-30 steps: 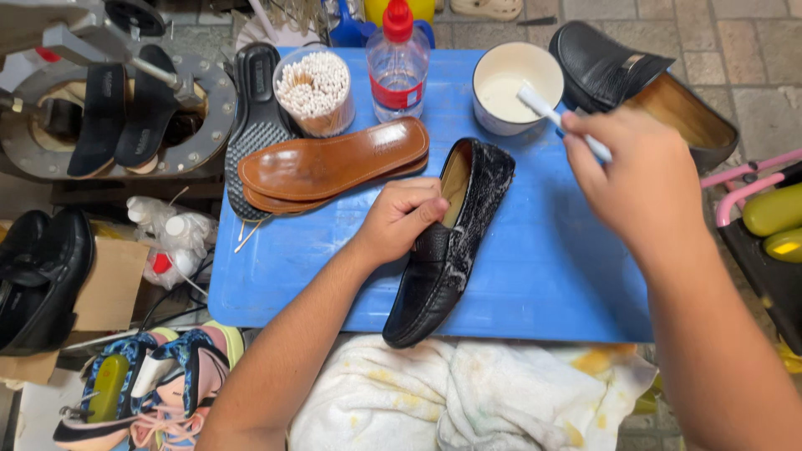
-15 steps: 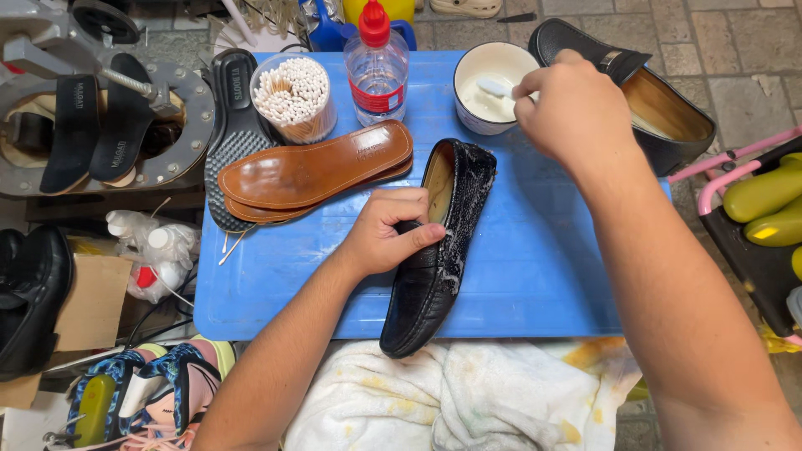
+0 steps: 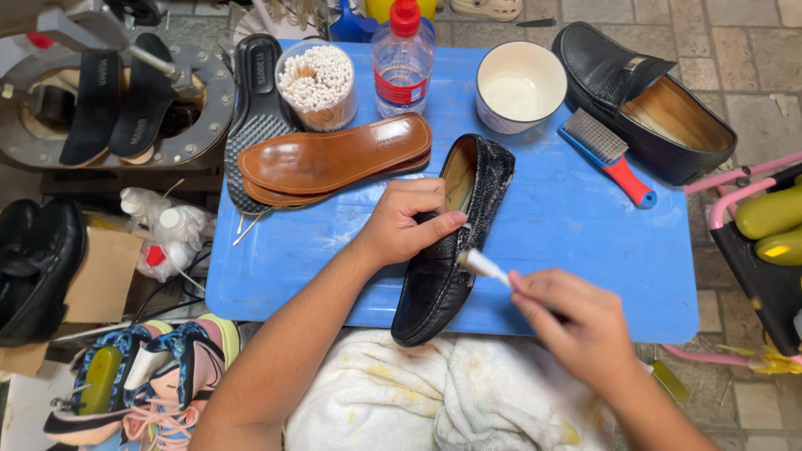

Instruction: The person cleans a black leather loafer using a toothbrush and a white cleaning solution. They apply the solution to the shoe's exterior and interior, scrubbing with the brush, and then wipe the shoe with a white cloth. The person handles the shoe, turning it over to clean different areas, and repeatedly dips the brush into a bowl of solution.

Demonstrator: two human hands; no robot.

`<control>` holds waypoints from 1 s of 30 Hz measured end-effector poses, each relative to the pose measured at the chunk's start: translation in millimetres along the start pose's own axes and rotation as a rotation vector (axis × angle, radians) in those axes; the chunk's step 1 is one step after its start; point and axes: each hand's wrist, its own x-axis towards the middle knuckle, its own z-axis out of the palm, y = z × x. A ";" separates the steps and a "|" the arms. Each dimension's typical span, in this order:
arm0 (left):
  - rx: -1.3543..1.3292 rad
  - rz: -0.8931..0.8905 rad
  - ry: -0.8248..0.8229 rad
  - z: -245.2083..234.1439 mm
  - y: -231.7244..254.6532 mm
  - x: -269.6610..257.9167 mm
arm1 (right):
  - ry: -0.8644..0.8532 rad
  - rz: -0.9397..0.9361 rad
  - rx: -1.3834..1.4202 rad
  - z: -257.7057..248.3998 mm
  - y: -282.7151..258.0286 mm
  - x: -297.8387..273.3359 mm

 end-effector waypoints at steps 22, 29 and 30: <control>-0.021 -0.002 0.033 3.3 0.4 0.6 | -0.130 -0.392 -0.269 19.5 -55.0 -22.0; 0.001 0.003 0.041 3.5 1.4 0.4 | -0.147 -0.487 -0.310 12.4 -58.6 -18.1; 0.004 0.011 0.059 4.2 2.3 1.2 | -0.132 -0.487 -0.321 10.7 -54.8 -18.9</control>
